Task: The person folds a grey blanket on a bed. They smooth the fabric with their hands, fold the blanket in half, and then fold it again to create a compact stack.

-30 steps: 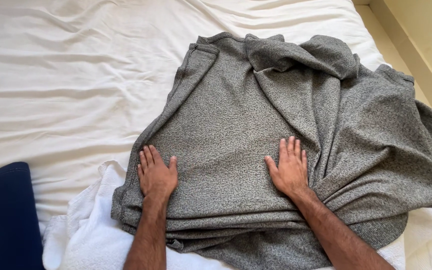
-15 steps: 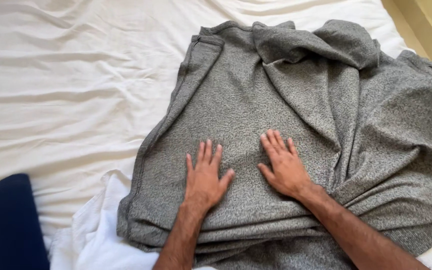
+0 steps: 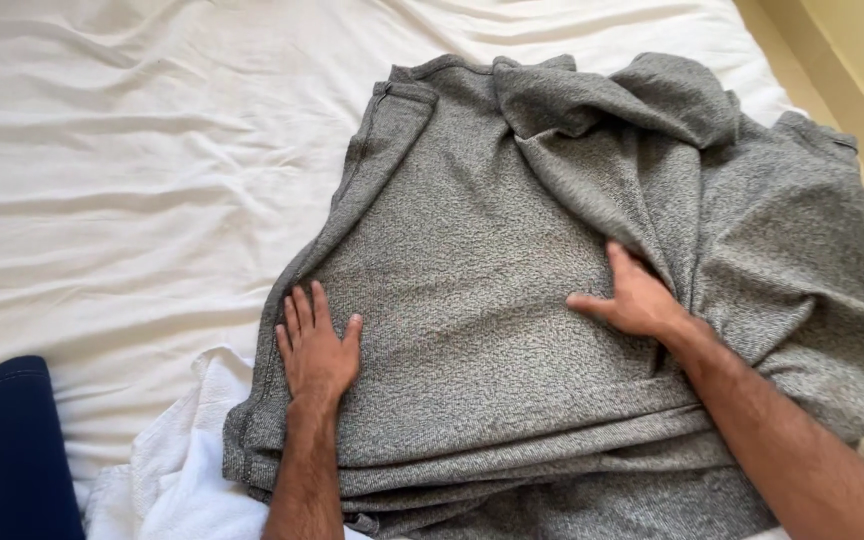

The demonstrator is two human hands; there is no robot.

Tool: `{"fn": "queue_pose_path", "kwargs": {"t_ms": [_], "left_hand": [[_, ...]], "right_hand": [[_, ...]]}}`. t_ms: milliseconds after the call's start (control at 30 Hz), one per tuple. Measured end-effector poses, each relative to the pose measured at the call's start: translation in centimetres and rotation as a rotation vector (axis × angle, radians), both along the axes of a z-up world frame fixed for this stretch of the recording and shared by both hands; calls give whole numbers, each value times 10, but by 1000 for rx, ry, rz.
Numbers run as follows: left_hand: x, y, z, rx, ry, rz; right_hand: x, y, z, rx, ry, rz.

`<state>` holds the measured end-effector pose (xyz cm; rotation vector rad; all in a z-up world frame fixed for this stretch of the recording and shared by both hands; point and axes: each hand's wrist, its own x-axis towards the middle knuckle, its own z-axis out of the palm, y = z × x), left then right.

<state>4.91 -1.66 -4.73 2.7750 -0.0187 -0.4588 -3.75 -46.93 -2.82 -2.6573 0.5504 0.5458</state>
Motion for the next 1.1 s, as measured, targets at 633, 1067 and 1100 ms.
{"fn": "queue_pose_path", "kwargs": {"t_ms": [633,1067,1100], "left_hand": [[-29,26,38,76,-84,311],[-35,63,63,-243,-622,456],[-34,70,64,-219,-620,437]], "right_hand": [[-63,53,26,-243,-244,228],[-58,47,29,-117,-697,50],[-60,50,39,-50,-861,9]]}}
